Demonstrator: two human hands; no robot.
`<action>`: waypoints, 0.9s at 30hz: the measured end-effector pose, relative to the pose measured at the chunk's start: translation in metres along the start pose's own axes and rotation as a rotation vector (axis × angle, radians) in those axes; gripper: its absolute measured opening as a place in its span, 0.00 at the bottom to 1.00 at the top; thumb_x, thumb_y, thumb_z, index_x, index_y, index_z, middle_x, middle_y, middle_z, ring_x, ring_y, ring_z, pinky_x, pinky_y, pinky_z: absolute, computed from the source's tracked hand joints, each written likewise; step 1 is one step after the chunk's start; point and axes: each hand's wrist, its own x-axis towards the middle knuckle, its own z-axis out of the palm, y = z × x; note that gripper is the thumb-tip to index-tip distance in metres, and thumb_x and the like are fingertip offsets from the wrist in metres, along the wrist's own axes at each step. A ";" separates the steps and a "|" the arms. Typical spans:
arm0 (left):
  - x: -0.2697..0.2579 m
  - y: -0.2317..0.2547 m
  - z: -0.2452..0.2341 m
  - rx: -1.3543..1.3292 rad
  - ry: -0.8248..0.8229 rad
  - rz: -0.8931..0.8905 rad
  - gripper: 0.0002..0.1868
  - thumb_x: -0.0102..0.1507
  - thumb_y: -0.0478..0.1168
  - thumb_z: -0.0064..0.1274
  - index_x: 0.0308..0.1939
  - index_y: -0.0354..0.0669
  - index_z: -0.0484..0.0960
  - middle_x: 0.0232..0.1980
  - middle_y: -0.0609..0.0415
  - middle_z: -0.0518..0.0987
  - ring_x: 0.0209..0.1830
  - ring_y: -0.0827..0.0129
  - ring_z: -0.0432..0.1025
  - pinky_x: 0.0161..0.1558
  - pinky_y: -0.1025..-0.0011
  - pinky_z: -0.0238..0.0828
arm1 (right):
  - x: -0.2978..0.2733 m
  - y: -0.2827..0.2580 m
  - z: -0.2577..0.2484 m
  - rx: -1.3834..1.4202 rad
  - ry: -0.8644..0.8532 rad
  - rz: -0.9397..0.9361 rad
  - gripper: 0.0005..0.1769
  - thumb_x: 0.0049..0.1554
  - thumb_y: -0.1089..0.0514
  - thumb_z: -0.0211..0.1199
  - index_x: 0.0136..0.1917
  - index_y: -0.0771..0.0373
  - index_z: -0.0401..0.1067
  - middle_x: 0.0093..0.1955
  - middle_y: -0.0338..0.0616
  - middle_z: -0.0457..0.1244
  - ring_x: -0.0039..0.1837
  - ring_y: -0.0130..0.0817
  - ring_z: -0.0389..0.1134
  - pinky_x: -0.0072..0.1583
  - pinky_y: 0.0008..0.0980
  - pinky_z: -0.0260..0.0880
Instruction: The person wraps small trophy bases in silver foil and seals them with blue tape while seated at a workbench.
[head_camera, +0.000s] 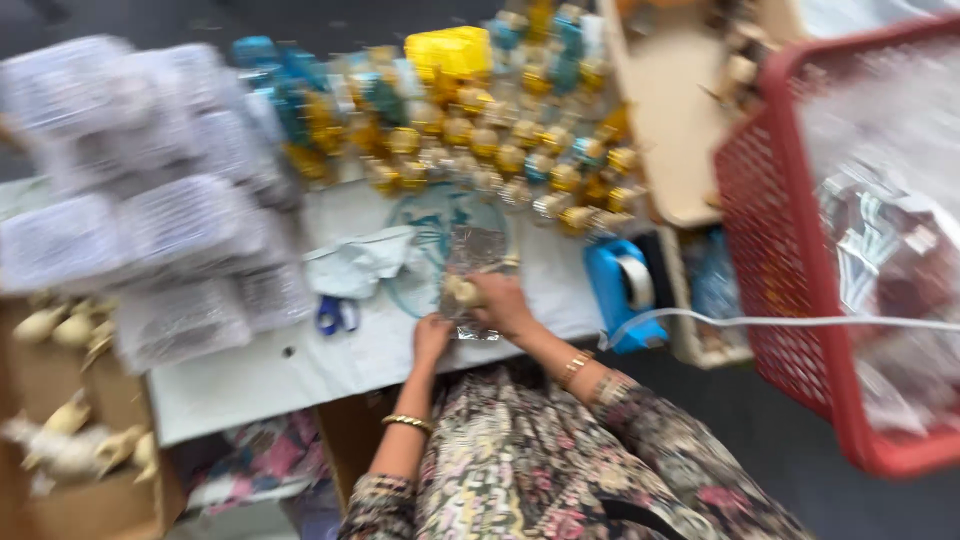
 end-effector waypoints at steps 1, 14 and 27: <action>-0.008 0.009 -0.004 -0.002 -0.050 0.025 0.12 0.56 0.44 0.56 0.33 0.39 0.84 0.32 0.45 0.80 0.33 0.56 0.75 0.39 0.61 0.70 | -0.003 0.004 0.009 -0.024 0.017 0.048 0.36 0.43 0.52 0.75 0.64 0.55 0.70 0.57 0.46 0.69 0.57 0.47 0.70 0.58 0.49 0.65; -0.048 0.088 -0.051 -0.488 -0.018 -0.272 0.16 0.64 0.46 0.58 0.40 0.33 0.86 0.31 0.60 0.80 0.28 0.77 0.66 0.33 0.71 0.64 | -0.009 0.004 0.002 -0.322 -0.111 0.011 0.38 0.53 0.49 0.69 0.75 0.51 0.64 0.60 0.39 0.65 0.61 0.39 0.66 0.59 0.42 0.67; -0.060 0.125 -0.064 -0.284 0.259 -0.111 0.33 0.56 0.39 0.62 0.64 0.44 0.68 0.47 0.45 0.81 0.46 0.53 0.77 0.50 0.61 0.72 | -0.014 0.015 -0.006 -0.076 -0.055 -0.029 0.38 0.47 0.64 0.64 0.72 0.62 0.64 0.58 0.49 0.65 0.58 0.48 0.65 0.60 0.43 0.68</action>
